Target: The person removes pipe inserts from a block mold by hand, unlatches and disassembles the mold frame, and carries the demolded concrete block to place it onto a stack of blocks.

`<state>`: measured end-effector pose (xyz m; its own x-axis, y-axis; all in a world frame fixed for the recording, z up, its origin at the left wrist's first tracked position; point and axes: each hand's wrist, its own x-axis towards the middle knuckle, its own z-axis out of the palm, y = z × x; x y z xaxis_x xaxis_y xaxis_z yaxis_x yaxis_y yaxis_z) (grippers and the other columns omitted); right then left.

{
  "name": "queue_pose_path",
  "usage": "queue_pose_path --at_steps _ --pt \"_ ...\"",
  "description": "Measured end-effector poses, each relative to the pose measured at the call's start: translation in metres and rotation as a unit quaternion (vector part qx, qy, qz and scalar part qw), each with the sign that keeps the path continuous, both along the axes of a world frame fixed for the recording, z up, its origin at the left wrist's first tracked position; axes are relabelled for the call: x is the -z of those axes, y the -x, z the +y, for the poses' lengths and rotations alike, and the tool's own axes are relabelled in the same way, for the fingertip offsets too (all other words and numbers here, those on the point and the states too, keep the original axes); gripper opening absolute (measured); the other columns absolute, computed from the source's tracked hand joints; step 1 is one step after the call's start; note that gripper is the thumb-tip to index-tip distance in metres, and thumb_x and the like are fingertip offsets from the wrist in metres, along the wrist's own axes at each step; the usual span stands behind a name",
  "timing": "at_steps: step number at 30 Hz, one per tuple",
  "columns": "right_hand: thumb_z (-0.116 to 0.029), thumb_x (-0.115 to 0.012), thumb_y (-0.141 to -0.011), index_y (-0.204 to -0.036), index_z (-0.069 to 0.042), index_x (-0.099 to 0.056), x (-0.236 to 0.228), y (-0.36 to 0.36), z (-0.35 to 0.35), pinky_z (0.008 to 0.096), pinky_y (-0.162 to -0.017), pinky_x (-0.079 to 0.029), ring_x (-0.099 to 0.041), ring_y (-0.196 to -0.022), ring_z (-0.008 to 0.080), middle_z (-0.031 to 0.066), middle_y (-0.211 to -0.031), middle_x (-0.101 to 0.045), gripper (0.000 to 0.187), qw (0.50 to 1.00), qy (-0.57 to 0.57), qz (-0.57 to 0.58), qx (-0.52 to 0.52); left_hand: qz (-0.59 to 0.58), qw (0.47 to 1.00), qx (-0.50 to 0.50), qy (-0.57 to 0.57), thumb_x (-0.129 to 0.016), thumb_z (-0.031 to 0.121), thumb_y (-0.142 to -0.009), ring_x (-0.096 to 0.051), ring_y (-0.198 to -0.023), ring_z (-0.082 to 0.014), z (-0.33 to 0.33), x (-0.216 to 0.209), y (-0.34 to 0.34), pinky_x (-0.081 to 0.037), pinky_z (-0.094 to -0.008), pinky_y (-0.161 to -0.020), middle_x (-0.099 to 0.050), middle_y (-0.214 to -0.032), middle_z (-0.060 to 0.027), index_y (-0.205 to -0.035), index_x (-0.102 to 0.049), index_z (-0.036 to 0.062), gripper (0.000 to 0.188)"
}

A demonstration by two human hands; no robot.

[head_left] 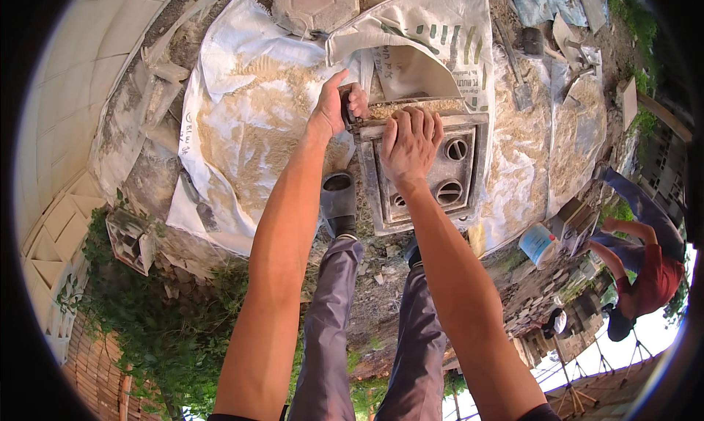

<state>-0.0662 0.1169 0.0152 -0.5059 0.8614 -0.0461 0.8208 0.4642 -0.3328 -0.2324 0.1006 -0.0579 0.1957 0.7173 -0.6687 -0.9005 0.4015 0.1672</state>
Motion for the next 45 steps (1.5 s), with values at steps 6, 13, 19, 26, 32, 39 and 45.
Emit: queue_pose_path --at_steps 6,13,19,26,32,39,45 --pt "-0.028 -0.047 -0.087 -0.090 -0.009 -0.056 0.001 -0.001 0.000 0.0445 -0.106 -0.022 -0.046 -0.109 0.0258 0.0072 -0.099 -0.054 0.021 1.000 0.015 -0.005 0.006 0.083 0.990 -0.024 0.112 -0.037 0.035 -0.090 -0.024 -0.038 -0.0164 0.006 -0.004 -0.010 -0.025 -0.0313 -0.042 -0.024 -0.043 -0.0002 -0.050 -0.030 0.0137 0.045" --pt "-0.028 -0.048 -0.086 -0.088 -0.009 -0.056 0.000 0.000 0.000 0.0444 -0.106 -0.021 -0.045 -0.109 0.0257 0.0077 -0.098 -0.054 0.020 0.999 0.031 -0.016 0.008 0.426 0.749 -0.026 0.506 -0.037 0.036 -0.093 -0.045 -0.051 -0.0186 0.032 -0.009 -0.035 -0.040 -0.0327 -0.053 -0.043 -0.054 -0.0039 -0.058 -0.042 0.0135 0.042" --pt "-0.029 -0.047 -0.086 -0.088 -0.009 -0.055 0.001 -0.004 0.002 0.0444 -0.106 -0.021 -0.044 -0.109 0.0258 0.0078 -0.098 -0.053 0.021 0.999 0.028 -0.020 0.009 0.148 0.989 -0.009 0.021 -0.054 0.032 -0.093 -0.058 -0.080 -0.0166 -0.033 -0.019 -0.002 -0.044 -0.0305 -0.074 -0.059 -0.082 -0.0031 -0.098 -0.058 0.0071 0.026" --pt "-0.029 -0.046 -0.086 -0.088 -0.009 -0.055 0.000 0.003 -0.003 0.0452 -0.106 -0.020 -0.045 -0.108 0.0262 0.0079 -0.096 -0.053 0.022 1.000 0.020 -0.017 0.005 0.407 0.906 0.060 0.101 -0.076 0.028 -0.076 -0.061 -0.071 -0.0177 -0.027 -0.025 0.000 -0.047 -0.0337 -0.068 -0.064 -0.078 -0.0014 -0.091 -0.061 0.0045 0.031" --pt "-0.028 -0.045 -0.086 -0.087 -0.008 -0.055 0.004 -0.005 0.001 0.0455 -0.106 -0.021 -0.046 -0.107 0.0267 0.0085 -0.094 -0.053 0.022 0.999 -0.009 -0.032 -0.008 0.691 0.651 0.240 0.203 -0.078 0.029 -0.069 -0.061 -0.064 -0.0270 0.005 -0.034 -0.023 -0.048 -0.0387 -0.063 -0.063 -0.074 -0.0165 -0.081 -0.059 0.0006 0.036" --pt "-0.028 -0.045 -0.087 -0.088 -0.008 -0.055 0.001 -0.001 -0.002 0.0454 -0.106 -0.021 -0.046 -0.107 0.0268 0.0091 -0.095 -0.053 0.023 0.999 -0.007 -0.031 -0.009 0.228 0.968 0.027 0.105 -0.055 0.042 -0.090 -0.055 -0.096 -0.0174 -0.031 -0.026 0.009 -0.040 -0.0335 -0.087 -0.063 -0.102 -0.0050 -0.103 -0.054 0.0060 0.039" --pt "-0.027 -0.045 -0.087 -0.091 -0.007 -0.056 -0.003 -0.001 -0.001 0.0455 -0.105 -0.022 -0.046 -0.108 0.0271 0.0095 -0.098 -0.054 0.023 0.999 0.014 -0.047 -0.007 0.377 0.920 0.065 0.084 -0.047 0.042 -0.095 -0.051 -0.101 -0.0156 -0.038 -0.042 -0.014 -0.040 -0.0331 -0.090 -0.058 -0.113 -0.0048 -0.115 -0.051 0.0028 0.044"
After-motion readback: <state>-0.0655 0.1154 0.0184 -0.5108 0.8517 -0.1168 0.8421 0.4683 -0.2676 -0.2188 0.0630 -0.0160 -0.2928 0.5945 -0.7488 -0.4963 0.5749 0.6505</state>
